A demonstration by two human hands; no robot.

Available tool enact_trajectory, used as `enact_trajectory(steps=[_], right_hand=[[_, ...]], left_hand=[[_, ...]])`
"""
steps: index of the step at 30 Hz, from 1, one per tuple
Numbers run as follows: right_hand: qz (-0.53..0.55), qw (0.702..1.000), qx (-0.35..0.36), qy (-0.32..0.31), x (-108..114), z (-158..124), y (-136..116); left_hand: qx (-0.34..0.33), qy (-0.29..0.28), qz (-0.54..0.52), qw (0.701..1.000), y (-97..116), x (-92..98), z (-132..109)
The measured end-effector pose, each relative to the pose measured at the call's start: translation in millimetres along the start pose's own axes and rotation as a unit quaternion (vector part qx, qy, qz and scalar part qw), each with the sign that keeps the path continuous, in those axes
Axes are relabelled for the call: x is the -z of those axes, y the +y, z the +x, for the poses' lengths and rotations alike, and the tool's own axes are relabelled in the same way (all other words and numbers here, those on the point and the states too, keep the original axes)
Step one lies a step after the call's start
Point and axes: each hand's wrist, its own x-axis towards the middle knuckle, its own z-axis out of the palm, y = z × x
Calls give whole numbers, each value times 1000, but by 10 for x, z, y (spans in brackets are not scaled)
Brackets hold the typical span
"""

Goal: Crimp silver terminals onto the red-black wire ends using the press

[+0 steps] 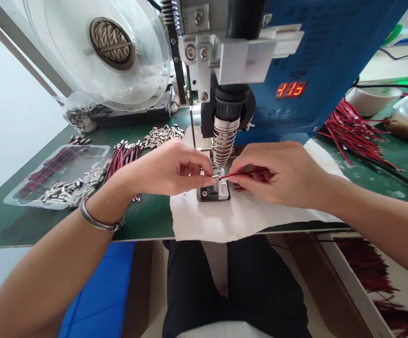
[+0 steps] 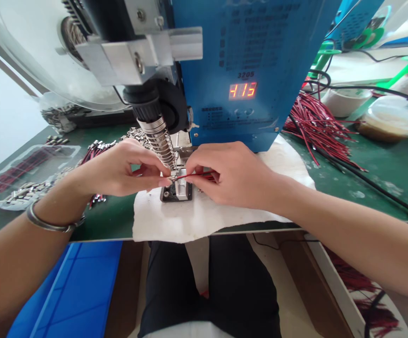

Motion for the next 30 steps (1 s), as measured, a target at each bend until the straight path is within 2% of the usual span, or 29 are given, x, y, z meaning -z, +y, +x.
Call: enact_trajectory(steps=[8,12,16,19,30], right_hand=[[-8,1000,5,15,-2,-6,-10],[-7,1000,20,17,-1,-8,3],[-1,1000,20,3,-1,-13,18],[2,1000,9,-7,-4,-14,21],[50,998,-3,-26,21,-2,0]], left_hand=[[7,2,-5,1000,1,9,-21],[-3,-14,5,1000,-15,15,-25],[-38,-22,42,998,-66,17,-26],[-37,-17,83,996,-85,41,-34],[84,17,220,972,-42,109,-34]])
